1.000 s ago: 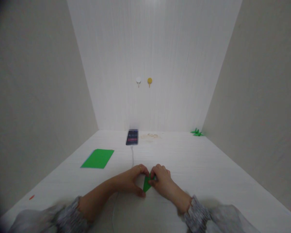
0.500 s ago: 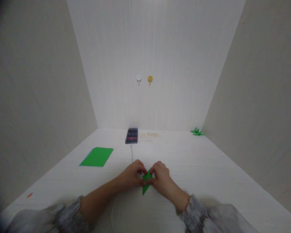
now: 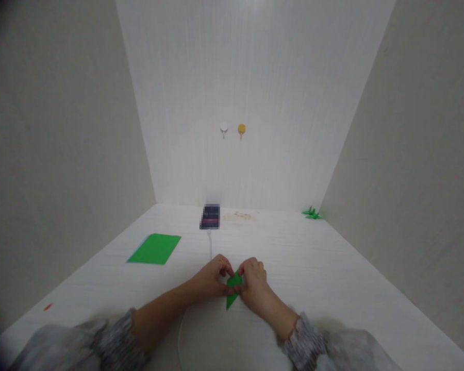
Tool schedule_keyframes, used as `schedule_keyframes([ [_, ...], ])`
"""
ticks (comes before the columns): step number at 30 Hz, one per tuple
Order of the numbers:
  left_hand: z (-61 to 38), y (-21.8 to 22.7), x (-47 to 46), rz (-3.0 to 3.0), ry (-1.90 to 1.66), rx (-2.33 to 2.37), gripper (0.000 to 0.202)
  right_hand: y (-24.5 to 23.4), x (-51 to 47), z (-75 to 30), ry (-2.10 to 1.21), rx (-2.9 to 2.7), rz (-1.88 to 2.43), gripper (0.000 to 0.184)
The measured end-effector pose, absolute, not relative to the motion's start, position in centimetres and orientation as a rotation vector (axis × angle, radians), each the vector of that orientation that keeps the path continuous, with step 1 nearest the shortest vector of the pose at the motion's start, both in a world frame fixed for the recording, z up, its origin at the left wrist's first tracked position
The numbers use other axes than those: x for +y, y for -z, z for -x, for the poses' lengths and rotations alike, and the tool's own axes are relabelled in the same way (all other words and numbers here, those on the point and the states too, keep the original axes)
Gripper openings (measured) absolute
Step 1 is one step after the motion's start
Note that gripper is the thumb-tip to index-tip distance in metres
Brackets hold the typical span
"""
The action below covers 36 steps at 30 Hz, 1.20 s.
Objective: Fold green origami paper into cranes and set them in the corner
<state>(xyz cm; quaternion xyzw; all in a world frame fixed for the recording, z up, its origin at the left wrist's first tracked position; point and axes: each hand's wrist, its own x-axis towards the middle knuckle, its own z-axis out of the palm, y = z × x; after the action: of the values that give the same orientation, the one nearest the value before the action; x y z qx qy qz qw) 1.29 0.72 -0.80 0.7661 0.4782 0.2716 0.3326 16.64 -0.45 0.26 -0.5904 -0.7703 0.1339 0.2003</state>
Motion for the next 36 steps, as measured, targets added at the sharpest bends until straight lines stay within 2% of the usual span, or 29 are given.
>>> schedule_keyframes([
  [7,-1.1,0.8,0.8,-2.037,-0.706,1.257,0.03,0.5,-0.6,-16.9,-0.463,-2.178,1.531,0.015],
  [13,-1.3,0.7,1.0,-2.047,-0.664,1.305,0.013,0.4,-0.2,-17.3,-0.484,-2.228,1.474,0.009],
  [17,-1.2,0.7,1.1,-2.04,-0.649,1.234,0.017,0.3,0.1,-17.7,-0.487,-2.298,1.452,0.001],
  [25,-0.9,0.6,0.9,-2.149,-0.606,1.17,0.015,0.5,0.5,-18.8,-0.574,-2.384,1.194,0.015],
  [28,-0.8,0.0,0.6,-2.232,-0.562,1.171,0.017,0.6,0.4,-18.7,-0.504,-2.407,1.15,0.019],
  [36,-0.6,-1.1,0.1,-2.556,-0.462,1.127,0.016,-0.9,-0.4,-18.2,-0.143,-2.62,1.145,0.012],
])
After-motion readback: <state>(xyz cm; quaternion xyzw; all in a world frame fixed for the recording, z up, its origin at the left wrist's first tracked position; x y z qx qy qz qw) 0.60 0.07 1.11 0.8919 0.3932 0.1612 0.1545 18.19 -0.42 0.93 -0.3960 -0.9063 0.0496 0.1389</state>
